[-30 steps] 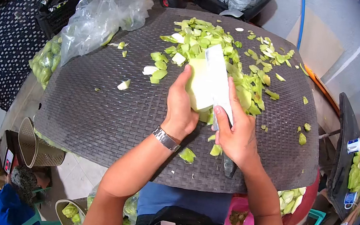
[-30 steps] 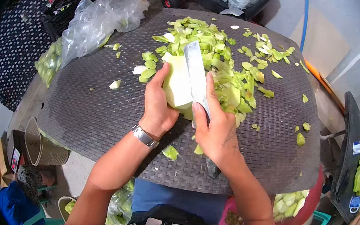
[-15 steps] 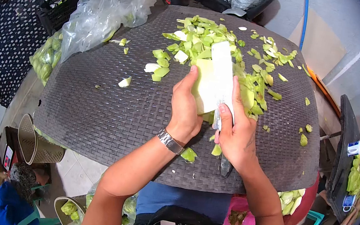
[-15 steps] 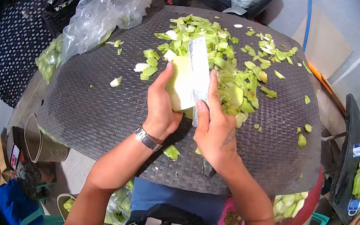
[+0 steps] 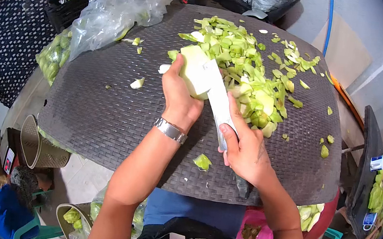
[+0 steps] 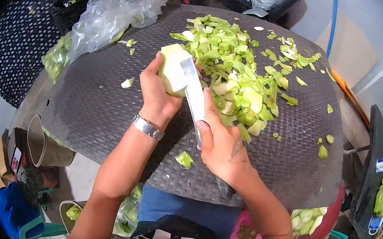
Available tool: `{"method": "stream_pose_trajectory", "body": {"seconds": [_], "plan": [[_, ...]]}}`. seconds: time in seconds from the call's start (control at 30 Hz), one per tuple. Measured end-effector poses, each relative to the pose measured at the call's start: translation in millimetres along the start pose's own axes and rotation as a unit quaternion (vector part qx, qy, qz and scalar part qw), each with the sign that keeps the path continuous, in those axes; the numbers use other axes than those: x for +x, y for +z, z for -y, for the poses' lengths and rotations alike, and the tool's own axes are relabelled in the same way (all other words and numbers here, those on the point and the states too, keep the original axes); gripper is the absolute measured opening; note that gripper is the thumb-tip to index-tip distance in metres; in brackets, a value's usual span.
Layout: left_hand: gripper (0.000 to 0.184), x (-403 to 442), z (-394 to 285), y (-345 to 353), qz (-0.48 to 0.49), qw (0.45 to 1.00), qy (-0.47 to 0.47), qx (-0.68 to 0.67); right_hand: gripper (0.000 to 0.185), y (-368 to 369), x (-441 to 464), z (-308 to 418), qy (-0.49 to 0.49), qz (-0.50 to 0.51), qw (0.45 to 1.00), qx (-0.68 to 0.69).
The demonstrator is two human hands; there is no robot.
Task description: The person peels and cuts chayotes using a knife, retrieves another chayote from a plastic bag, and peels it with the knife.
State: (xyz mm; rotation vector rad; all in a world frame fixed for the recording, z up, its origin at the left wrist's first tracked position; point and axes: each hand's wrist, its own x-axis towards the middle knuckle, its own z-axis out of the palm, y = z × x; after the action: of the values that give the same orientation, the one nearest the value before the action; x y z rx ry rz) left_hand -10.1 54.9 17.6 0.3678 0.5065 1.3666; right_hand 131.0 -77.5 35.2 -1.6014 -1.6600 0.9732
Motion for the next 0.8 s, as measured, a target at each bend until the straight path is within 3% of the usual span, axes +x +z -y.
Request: {"method": "stream_pose_trajectory", "body": {"seconds": [0.2,0.5,0.77,0.8], "plan": [[0.048,10.4,-3.4,-6.7,0.037,0.999,-0.037,0.007,0.062,-29.6,-1.5,3.7,0.022,0.072,0.996,0.048],[0.049,12.8,-15.4,-5.0,0.071,0.986,-0.079,0.126,0.061,-51.4,-1.1,-11.1,0.015,0.151,0.983,0.102],[0.054,29.4,-30.3,-18.6,-0.018,1.0,0.012,-0.001,0.063,-53.4,-5.9,-12.0,0.046,0.228,0.964,0.131],[0.055,33.2,-31.3,-24.6,-0.005,0.999,0.004,-0.035,0.065,-59.1,-7.1,-4.6,0.059,0.183,0.969,0.152]]}}
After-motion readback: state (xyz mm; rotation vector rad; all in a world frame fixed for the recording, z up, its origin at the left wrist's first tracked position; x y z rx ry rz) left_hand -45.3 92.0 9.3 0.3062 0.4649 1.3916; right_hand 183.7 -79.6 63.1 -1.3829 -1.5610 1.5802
